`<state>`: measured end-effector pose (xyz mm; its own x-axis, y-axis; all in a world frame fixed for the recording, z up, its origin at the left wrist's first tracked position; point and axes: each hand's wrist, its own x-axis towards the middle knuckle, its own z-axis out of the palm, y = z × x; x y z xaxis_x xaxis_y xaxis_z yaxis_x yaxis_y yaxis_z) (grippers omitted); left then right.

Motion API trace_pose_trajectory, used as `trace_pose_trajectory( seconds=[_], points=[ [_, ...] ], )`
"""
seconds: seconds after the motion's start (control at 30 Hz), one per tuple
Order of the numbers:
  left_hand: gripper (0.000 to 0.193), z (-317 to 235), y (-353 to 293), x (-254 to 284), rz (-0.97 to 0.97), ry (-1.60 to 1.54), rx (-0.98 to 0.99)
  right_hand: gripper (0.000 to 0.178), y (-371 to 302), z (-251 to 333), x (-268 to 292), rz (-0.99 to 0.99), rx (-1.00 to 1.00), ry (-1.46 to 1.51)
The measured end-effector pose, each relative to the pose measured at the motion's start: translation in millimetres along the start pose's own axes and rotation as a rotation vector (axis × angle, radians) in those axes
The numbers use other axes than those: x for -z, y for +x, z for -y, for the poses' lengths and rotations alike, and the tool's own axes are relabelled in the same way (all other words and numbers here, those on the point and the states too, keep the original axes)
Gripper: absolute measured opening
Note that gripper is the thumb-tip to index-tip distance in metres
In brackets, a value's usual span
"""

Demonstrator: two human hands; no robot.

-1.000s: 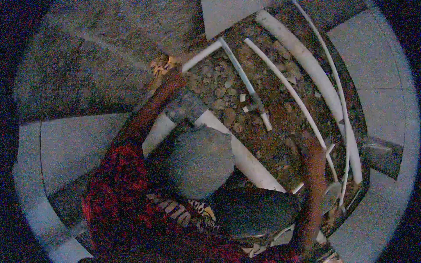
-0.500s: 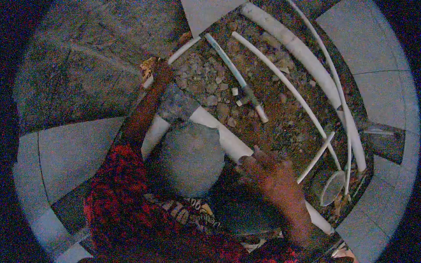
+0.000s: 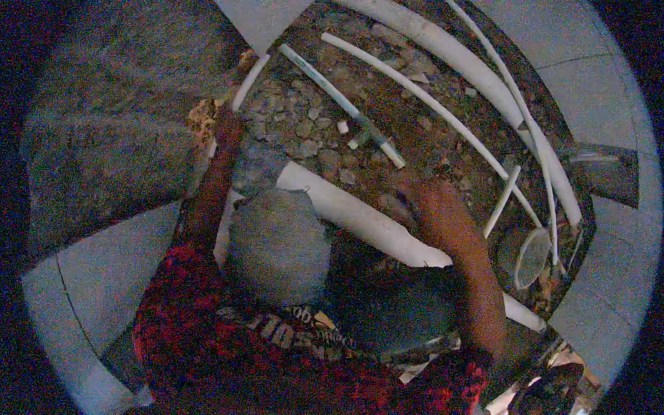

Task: The person is connecting PVC pipes using a tee connector and heat in a bathroom renovation area.

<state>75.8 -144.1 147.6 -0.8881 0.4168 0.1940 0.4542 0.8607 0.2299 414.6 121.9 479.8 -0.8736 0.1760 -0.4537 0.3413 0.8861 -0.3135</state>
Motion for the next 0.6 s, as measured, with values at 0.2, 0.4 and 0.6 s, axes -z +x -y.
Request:
trace_pose_trajectory(
  seconds=[0.2,0.4,0.6],
  points=[
    [0.056,-12.8,10.7,23.2,0.373,0.009,0.139,0.037,10.7,2.3,13.2,0.093,-0.029,0.224],
    [0.049,8.4,-2.1,10.4,-0.003,-0.016,-0.014,0.036,23.9,7.5,7.9,0.122,0.051,0.24],
    [0.034,-21.1,-2.8,34.4,-0.004,0.066,0.052,0.035,0.0,-2.2,0.2,-0.099,0.052,-0.036]
  ],
)
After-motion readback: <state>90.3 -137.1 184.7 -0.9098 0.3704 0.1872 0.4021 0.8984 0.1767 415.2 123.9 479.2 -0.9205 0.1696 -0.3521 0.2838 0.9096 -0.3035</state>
